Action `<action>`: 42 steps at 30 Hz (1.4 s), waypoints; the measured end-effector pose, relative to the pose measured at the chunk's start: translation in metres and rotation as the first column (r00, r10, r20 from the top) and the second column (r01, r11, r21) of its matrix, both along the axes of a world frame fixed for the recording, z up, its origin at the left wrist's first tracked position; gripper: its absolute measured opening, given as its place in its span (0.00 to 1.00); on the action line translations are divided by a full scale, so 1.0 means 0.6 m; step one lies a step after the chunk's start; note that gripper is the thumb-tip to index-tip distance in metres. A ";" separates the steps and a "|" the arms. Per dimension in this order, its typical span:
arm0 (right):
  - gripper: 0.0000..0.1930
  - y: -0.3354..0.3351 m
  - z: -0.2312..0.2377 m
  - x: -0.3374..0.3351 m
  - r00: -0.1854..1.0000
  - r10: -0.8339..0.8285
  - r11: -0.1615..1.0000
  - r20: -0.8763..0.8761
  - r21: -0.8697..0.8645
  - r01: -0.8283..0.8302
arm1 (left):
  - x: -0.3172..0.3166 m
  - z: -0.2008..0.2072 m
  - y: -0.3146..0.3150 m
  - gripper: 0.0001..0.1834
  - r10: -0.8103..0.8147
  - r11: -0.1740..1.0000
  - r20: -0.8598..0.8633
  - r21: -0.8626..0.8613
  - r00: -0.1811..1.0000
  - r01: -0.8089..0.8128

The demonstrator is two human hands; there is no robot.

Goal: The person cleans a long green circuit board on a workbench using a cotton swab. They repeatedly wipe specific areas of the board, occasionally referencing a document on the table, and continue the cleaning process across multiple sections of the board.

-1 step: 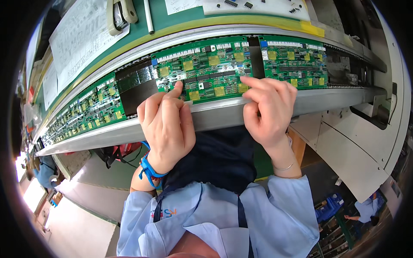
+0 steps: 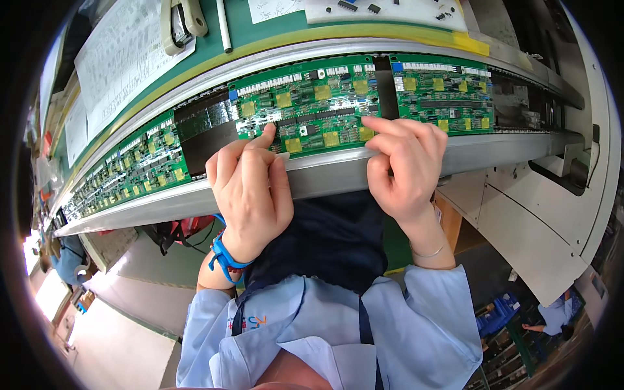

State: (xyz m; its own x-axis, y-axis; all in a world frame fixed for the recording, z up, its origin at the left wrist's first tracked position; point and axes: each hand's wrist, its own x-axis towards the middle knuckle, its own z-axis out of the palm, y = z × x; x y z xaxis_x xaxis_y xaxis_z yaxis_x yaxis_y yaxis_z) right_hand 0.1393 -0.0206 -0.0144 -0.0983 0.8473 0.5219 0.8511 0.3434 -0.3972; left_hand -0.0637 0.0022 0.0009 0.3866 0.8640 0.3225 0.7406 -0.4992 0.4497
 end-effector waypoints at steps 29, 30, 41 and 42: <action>0.12 0.006 -0.018 -0.005 0.972 -0.154 0.987 -0.178 0.025 0.161 | 0.050 0.007 0.010 0.04 -0.139 0.989 0.079 -0.048 0.987 0.143; 0.12 0.006 -0.018 -0.007 0.973 -0.158 0.986 -0.170 0.021 0.164 | 0.049 0.007 0.009 0.04 -0.137 0.989 0.079 -0.048 0.987 0.141; 0.11 0.005 -0.019 -0.004 0.969 -0.140 0.989 -0.204 0.017 0.146 | -0.055 0.004 -0.022 0.02 -0.165 0.986 0.430 0.079 0.888 0.145; 0.11 0.004 -0.019 -0.004 0.971 -0.136 0.990 -0.199 0.016 0.142 | -0.064 0.006 -0.020 0.03 -0.165 0.986 0.411 0.079 0.897 0.145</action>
